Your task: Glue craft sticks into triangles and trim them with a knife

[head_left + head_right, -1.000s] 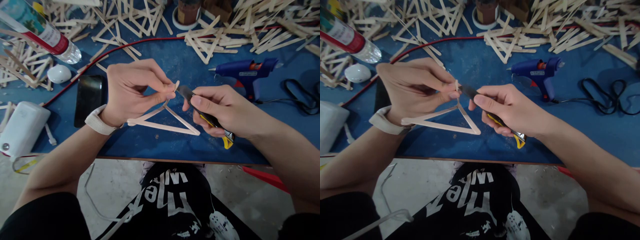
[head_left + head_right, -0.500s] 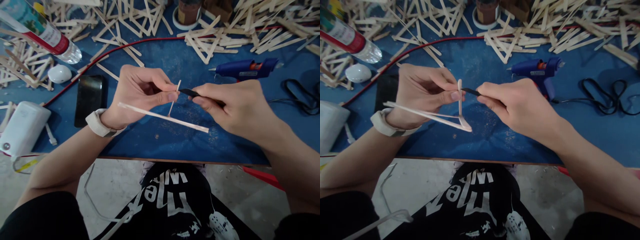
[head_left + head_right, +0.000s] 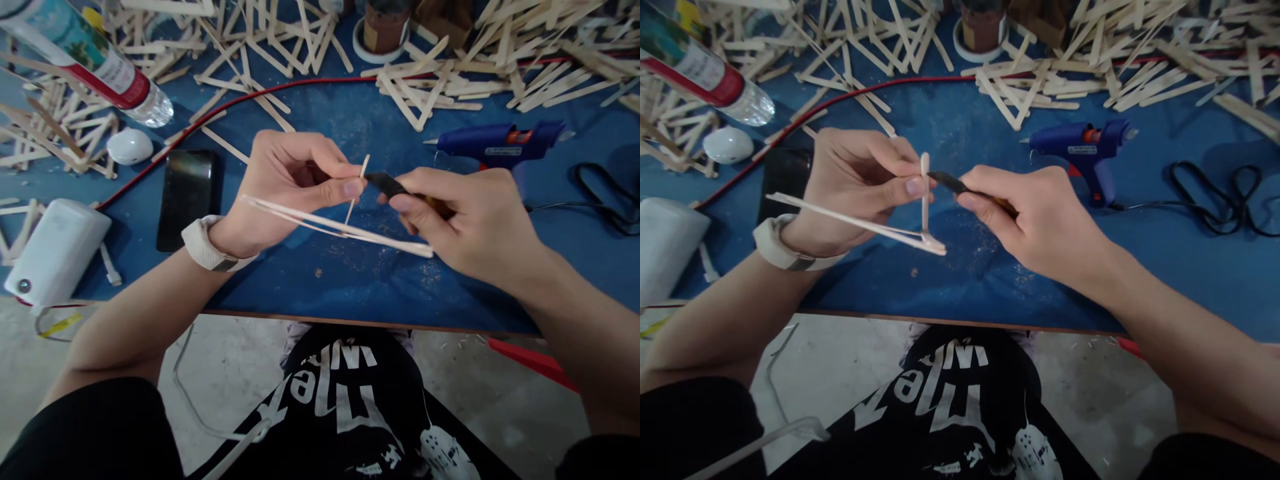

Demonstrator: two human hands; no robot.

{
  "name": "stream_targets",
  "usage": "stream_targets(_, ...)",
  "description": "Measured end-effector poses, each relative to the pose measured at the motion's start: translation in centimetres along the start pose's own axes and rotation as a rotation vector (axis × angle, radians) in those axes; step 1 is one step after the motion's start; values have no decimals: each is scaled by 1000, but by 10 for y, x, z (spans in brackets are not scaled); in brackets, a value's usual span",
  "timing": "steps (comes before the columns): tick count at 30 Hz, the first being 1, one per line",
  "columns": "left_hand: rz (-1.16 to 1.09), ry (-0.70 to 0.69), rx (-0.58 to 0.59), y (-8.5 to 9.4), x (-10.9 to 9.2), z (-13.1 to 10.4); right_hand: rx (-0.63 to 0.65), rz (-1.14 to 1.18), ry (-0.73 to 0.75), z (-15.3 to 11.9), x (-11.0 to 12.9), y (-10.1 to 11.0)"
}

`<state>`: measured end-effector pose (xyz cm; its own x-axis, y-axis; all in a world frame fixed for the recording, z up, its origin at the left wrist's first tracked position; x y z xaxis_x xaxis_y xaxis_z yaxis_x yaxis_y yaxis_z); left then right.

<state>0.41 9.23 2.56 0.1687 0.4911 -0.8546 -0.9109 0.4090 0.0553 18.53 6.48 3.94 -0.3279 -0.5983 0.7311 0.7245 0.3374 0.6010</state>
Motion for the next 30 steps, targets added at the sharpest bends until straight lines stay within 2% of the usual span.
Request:
stream_targets(2,-54,270,-92,1,15,-7,-53,-322,182,-6,17,6)
stream_targets(4,-199,446,-81,-9,22,-14,-56,-582,272,-11,24,5)
stream_targets(5,-234,514,-61,-13,25,-18,-44,-678,286,-13,24,3)
stream_targets(7,-226,498,-40,-15,23,-17,-40,-730,276,-13,26,3)
stream_targets(8,-172,423,-45,-11,18,-13,-48,-664,258,-12,27,4)
stream_targets(10,-9,175,-62,-4,-1,-4,-49,-375,174,-7,23,7)
stream_targets(12,162,-64,-71,-1,-22,-1,12,54,16,-1,10,2)
stream_targets(14,292,-221,-63,-1,-36,0,144,491,-194,0,-8,-16)
stream_targets(16,370,-319,-32,-3,-44,0,291,842,-387,-7,-18,-37)
stream_targets(18,409,-363,9,-5,-47,0,383,1009,-491,-13,-21,-48)
stream_targets(19,413,-364,16,-5,-47,0,387,1021,-492,-13,-21,-48)
stream_targets(21,388,-295,12,-1,-39,2,307,885,-419,-9,-22,-40)
stream_targets(25,202,-42,10,4,-11,0,71,193,-126,-1,-5,-8)
stream_targets(28,-25,211,21,0,12,-5,2,-290,116,-8,19,1)
stream_targets(30,-181,392,43,-8,26,-12,7,-548,222,-14,28,0)
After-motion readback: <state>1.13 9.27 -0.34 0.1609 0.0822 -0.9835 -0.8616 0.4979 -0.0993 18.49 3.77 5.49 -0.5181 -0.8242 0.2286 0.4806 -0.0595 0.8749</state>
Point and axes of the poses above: each hand's wrist, its own z-axis towards the middle knuckle, its own y-axis out of the back of the hand, x = y × z, the point moved 10 cm from there along z, towards the middle knuckle, and after that the axes turned 6 degrees about z, right-handed, at the moved point
